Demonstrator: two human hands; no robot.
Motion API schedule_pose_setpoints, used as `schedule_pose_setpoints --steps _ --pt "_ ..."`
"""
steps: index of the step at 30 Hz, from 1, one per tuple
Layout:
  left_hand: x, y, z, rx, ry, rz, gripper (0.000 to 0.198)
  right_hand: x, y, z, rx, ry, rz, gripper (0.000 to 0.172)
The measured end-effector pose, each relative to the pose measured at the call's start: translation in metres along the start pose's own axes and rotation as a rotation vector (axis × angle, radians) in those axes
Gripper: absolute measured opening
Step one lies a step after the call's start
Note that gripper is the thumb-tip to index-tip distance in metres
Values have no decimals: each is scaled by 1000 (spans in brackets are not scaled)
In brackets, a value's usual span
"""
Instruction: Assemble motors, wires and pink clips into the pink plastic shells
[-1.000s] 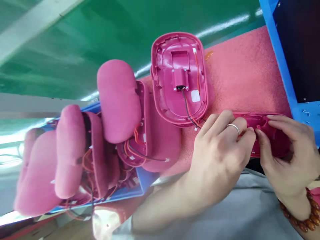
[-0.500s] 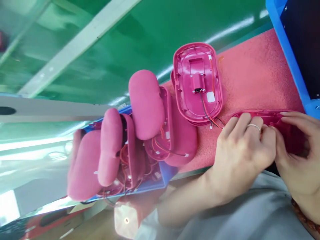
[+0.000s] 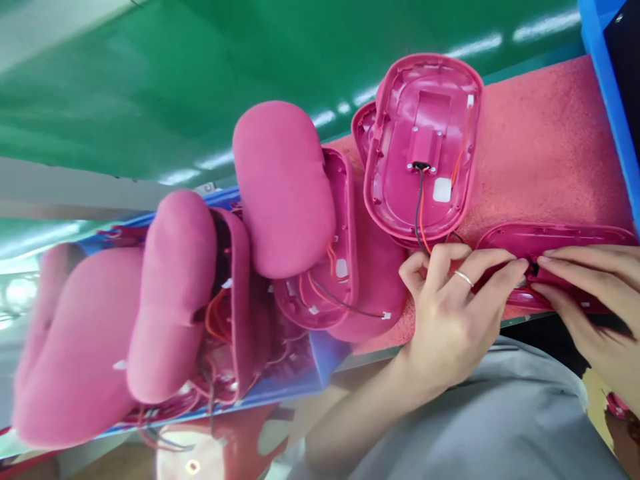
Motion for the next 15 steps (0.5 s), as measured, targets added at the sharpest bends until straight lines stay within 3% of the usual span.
schedule_pose_setpoints --steps 3,7,15 --pt "2 0 -2 23 10 16 23 1 -8 2 93 33 -57 18" --pt "2 1 -3 24 8 16 24 -2 -12 6 113 139 -106 21" --pt "5 -1 5 25 33 54 19 -8 -19 5 249 213 -77 28"
Point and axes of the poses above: each hand's wrist, its own y-axis away from the middle knuckle, its own z-axis out of the back of the hand, x = y × z, the point moved 5 cm from there along -y, towards the middle knuckle, and after that the axes turned 11 degrees about -y, right-handed, at the moved point
